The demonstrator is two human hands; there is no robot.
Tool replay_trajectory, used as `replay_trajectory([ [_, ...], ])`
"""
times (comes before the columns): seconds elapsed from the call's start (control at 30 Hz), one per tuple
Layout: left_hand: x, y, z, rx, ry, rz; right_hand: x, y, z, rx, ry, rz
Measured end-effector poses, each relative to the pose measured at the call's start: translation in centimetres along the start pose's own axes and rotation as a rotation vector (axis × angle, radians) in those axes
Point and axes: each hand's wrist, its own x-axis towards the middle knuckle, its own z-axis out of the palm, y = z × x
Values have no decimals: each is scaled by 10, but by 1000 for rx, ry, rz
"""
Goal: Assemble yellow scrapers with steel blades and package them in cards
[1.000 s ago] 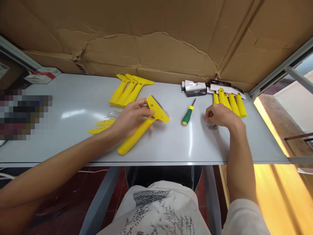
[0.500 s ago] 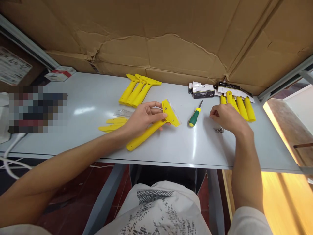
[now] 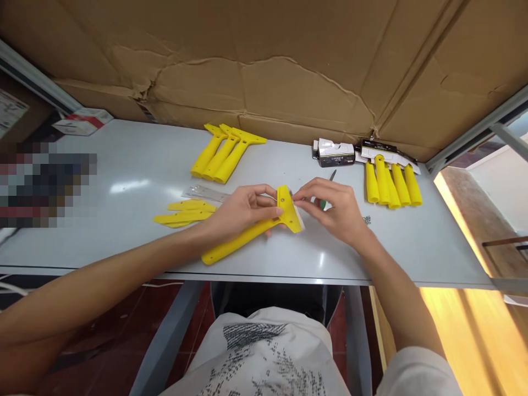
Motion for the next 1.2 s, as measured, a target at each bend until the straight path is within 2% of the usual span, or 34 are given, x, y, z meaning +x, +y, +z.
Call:
replay_trajectory([
  [0.13,-5,-2,4,15,-51,4,-2,2,19,5,29,-133],
  [0.43,-7,0,3,-7,-67,-10,-4,3,27,-37,139,-248],
  [0.6,-6,-1,3,-11,-69,-11,-5,0,30,-61,174,-236],
  [0.77,-7,0,3,4,-57,-29,-4,1,31,-56,137,-254],
  [1.2,-11,7,4,26,-52,-26,-5,-1,36,-22,194,-220],
])
